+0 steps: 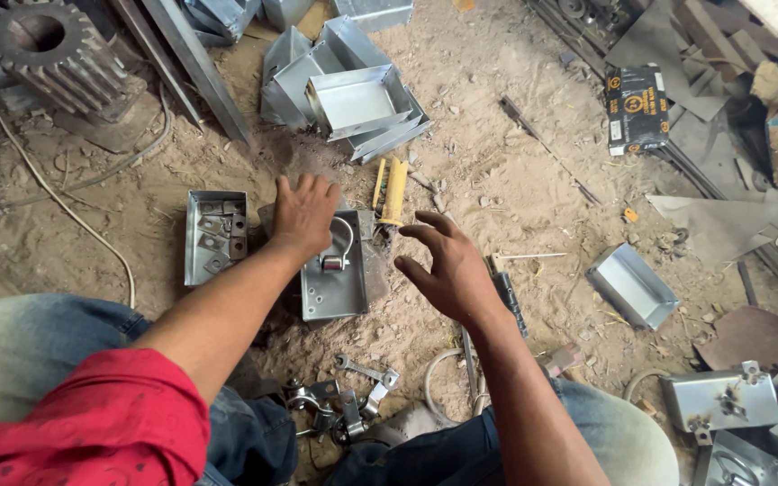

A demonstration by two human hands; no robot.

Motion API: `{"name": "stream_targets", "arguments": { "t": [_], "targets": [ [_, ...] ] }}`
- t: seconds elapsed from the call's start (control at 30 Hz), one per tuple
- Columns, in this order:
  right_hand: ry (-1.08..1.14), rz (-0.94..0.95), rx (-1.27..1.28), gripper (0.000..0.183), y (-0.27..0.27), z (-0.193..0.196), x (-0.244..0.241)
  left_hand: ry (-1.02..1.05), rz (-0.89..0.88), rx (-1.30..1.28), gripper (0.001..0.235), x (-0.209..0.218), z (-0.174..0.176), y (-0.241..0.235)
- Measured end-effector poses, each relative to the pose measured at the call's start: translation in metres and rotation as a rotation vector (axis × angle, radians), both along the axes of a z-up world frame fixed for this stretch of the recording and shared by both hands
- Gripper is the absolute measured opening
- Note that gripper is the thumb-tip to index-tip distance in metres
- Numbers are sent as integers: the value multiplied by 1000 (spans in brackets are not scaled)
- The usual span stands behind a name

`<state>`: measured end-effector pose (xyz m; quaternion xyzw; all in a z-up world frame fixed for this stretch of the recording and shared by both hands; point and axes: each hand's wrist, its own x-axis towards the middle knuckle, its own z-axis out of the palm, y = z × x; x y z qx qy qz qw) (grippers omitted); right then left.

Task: The person welds metal components onto a small metal box using a welding tool, then uses a hammer and a small tool to clean and check the weld points.

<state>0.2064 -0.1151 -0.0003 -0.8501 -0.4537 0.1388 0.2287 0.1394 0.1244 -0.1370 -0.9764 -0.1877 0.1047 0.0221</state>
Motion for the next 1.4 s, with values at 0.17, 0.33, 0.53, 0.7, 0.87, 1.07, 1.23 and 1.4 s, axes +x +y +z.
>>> {"name": "stream_targets", "arguments": {
  "t": [0.17, 0.33, 0.53, 0.7, 0.87, 1.07, 1.23, 1.4],
  "targets": [
    [14, -17, -36, 46, -6, -4, 4, -167, -230, 126, 39, -13, 11, 2],
    [-35, 19, 56, 46, -13, -10, 7, 55, -129, -206, 21, -33, 57, -17],
    [-34, 69, 57, 46, -15, -17, 6, 265, -159, -409, 29, -71, 66, -43],
    [-48, 81, 50, 46, -18, -13, 3, 357, -246, -379, 33, -83, 40, -64],
    [35, 53, -85, 48, -16, -16, -10, 168, -340, -182, 22, -60, 105, -57],
    [135, 336, -176, 47, 5, -68, -53, 25, 15, -433, 18, -89, 227, -24],
    [133, 407, -480, 49, 36, -104, -78, -87, 130, -415, 22, -97, 233, 4],
    [595, 105, -302, 29, 62, -130, -79, -55, 101, -463, 29, -89, 221, 23]
  ]
}}
